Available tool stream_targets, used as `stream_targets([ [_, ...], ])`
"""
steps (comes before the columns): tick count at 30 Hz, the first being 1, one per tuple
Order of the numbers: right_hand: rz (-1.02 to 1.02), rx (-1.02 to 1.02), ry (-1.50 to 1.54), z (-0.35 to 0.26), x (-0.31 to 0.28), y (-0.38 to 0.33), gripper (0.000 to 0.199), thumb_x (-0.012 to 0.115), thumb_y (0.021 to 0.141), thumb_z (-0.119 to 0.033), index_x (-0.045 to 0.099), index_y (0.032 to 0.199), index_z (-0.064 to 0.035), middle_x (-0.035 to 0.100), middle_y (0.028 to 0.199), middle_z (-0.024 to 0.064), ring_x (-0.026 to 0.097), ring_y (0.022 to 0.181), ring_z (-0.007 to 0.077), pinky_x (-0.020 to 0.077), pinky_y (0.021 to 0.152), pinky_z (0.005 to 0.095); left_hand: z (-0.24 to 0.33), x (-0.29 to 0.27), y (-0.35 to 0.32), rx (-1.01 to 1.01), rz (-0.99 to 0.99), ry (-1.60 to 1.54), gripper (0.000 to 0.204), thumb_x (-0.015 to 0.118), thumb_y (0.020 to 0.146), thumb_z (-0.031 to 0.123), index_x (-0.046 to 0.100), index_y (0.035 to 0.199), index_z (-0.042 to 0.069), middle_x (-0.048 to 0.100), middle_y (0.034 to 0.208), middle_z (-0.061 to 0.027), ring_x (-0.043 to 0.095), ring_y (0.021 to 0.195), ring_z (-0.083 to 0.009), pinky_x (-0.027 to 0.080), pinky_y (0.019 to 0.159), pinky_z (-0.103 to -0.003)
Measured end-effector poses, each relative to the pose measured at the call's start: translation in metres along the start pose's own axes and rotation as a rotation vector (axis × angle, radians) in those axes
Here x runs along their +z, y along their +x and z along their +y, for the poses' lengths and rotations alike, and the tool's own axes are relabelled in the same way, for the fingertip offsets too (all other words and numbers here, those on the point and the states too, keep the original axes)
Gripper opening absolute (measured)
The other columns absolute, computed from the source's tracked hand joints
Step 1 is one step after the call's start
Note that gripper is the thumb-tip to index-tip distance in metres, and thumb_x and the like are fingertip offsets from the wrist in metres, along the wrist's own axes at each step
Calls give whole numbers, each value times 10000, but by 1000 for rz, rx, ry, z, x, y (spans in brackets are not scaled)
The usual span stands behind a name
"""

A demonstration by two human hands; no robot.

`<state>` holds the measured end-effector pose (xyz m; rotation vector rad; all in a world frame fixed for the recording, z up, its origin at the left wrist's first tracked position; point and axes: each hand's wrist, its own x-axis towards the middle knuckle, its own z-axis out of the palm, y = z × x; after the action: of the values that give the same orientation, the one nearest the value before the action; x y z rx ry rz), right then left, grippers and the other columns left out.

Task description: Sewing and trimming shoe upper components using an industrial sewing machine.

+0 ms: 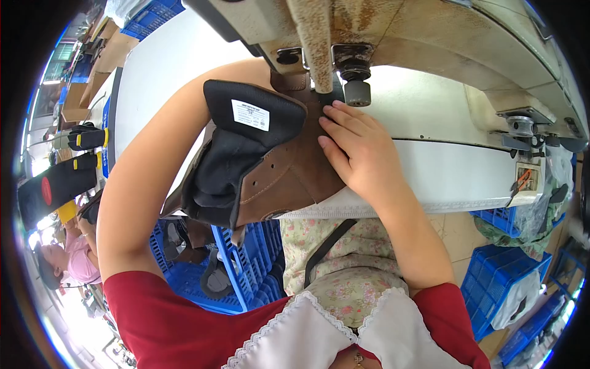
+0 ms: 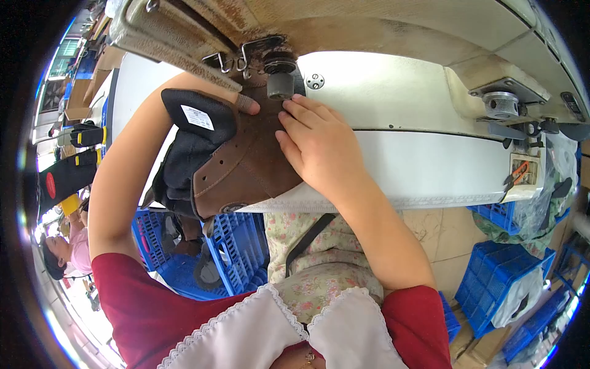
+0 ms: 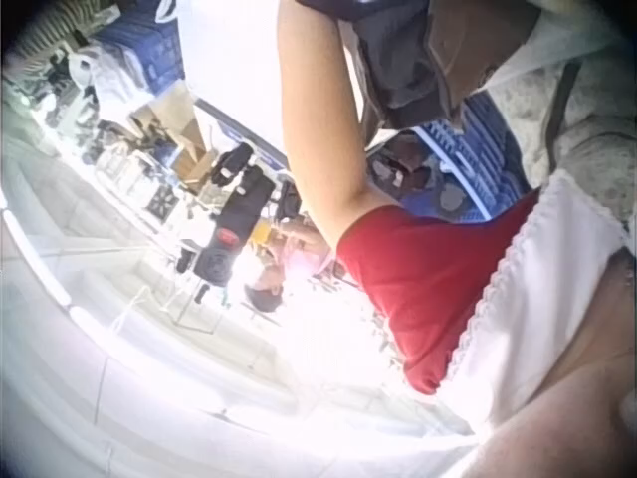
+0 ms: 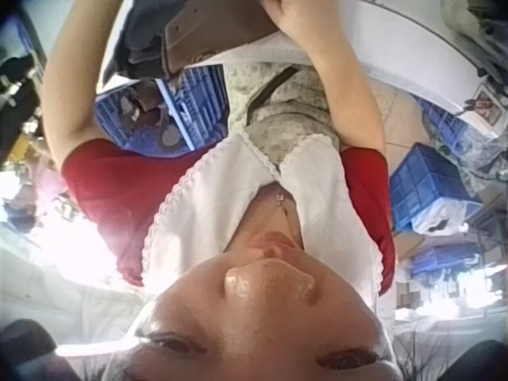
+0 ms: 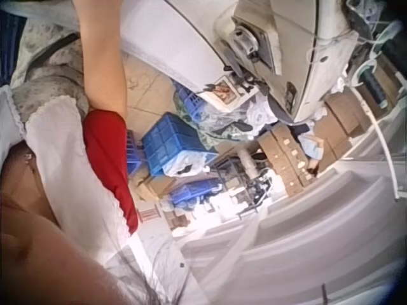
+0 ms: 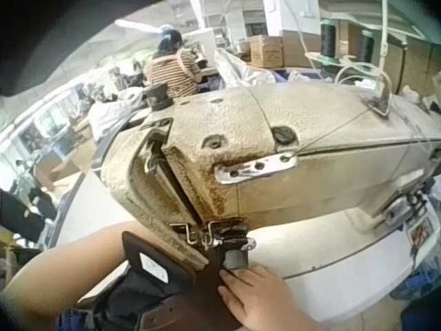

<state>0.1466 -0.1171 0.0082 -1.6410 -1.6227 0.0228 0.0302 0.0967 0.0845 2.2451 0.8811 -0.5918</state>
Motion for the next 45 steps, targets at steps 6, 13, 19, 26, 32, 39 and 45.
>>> stream_targets([
  [6, 8, 52, 45, -1, -2, -2, 190, 706, 810, -157, 714, 926, -7, 697, 1081, 120, 622, 1117, 296, 470, 987, 425, -31, 12, 17, 136, 24, -1, 522, 883, 686, 243, 704, 1129, 34, 718, 951, -87, 645, 826, -174, 526, 742, -298],
  [13, 31, 64, 2, -2, 1, -2, 153, 695, 811, -143, 709, 907, -25, 698, 1090, 128, 627, 1121, 290, 446, 1040, 433, 3, 10, -7, 103, 70, -187, 475, 866, 701, 210, 698, 1100, 15, 713, 913, -79, 636, 801, -175, 517, 723, -296],
  [19, 28, 32, -9, -2, 3, 0, 144, 689, 818, -136, 704, 903, -21, 697, 1088, 133, 631, 1114, 299, 454, 1035, 436, -1, 7, -7, 116, 51, -191, 410, 857, 712, 202, 696, 1030, -1, 700, 867, -82, 628, 778, -175, 515, 696, -308],
  [26, 28, 35, -15, -1, 1, 0, 144, 687, 821, -124, 696, 910, -11, 694, 1089, 140, 627, 1120, 306, 457, 1035, 439, 17, 25, -19, 221, 384, -39, 366, 832, 738, 229, 698, 986, -5, 688, 829, -69, 610, 764, -151, 501, 682, -301],
  [32, 21, 41, -10, 1, 2, 2, 139, 675, 826, -103, 683, 927, -8, 688, 1084, 141, 623, 1115, 318, 457, 1032, 438, -1, 39, -13, 408, 426, -168, 322, 817, 729, 327, 734, 911, 74, 714, 841, -73, 675, 815, -204, 521, 709, -354],
  [39, 38, 35, -12, 3, 5, 5, 125, 669, 832, -101, 678, 913, -7, 678, 1085, 145, 619, 1104, 335, 464, 1015, 442, -1, 48, -3, 169, 861, 476, 395, 814, 611, 432, 739, 908, 183, 723, 861, -11, 699, 794, -217, 519, 613, -369],
  [45, 54, 20, 1, 2, 5, 6, 127, 671, 833, -111, 685, 901, -5, 681, 1084, 151, 617, 1118, 334, 469, 1009, 441, -31, 36, 7, 150, 1230, 1013, 353, 758, 695, 336, 743, 987, 139, 729, 877, -53, 697, 772, -261, 529, 652, -353],
])
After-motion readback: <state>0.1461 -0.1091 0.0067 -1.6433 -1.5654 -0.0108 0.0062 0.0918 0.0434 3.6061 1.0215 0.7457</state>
